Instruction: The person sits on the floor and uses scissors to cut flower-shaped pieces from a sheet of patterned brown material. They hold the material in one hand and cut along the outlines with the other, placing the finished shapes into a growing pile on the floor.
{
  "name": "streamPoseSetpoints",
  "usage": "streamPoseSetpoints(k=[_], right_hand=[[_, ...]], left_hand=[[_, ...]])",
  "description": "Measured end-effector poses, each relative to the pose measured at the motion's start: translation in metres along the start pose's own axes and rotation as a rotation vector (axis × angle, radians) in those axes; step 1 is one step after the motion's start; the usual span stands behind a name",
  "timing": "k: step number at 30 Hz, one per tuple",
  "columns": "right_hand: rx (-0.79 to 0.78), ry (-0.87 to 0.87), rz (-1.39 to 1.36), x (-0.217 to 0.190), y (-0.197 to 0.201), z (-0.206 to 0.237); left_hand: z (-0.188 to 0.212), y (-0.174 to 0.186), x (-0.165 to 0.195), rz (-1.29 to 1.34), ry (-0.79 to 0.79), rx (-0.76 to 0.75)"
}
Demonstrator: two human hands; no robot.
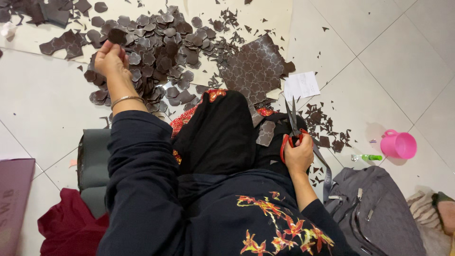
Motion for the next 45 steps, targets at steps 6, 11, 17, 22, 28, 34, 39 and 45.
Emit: streamPoseSetpoints(k=[6, 11, 17, 22, 28, 34, 39, 45], right_hand=[[-0.005, -0.017, -0.002, 0.000, -0.001, 0.000], [-0.004, -0.007, 0.005, 0.001, -0.002, 0.000], [0.013, 0.007, -0.015, -0.005, 0.001, -0.002], [-0.005, -0.017, -0.010, -0.010, 0.003, -0.002], [-0.013, -0.018, 0.014, -0.014, 0.005, -0.003], [-0.009, -0.023, -0.015, -0.013, 0.003, -0.004], [0.001, -0.011, 0.021, -0.013, 0.003, -0.003], [0.031, 0.044, -0.013, -0.016, 0.001, 0.001]], left_hand=[[-0.005, -0.001, -0.001, -0.003, -0.008, -0.025], [-0.012, 0.018, -0.021, -0.270, 0.093, 0.147], [0.011, 0.018, -0.041, -1.038, 0.010, 0.140], [0.063, -0.028, -0.072, -1.618, -0.415, -0.344], [0.079, -0.018, -0.128, -1.935, -0.530, -0.748], [0.058, -0.011, -0.072, -1.765, -0.827, -0.332], [0.056, 0.018, -0.054, -1.723, -0.486, -0.238], [0.045, 0.056, -0.063, -1.680, -0.274, -0.227]])
Point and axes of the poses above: each hand's wrist, its own z-axis away from the middle knuckle, its own y-axis out of the back of the hand, x = y × z, the point moved 10 cm from there along -z, towards the middle knuckle, and after that the axes turned 4 degrees about -z, right-handed, at the moved point
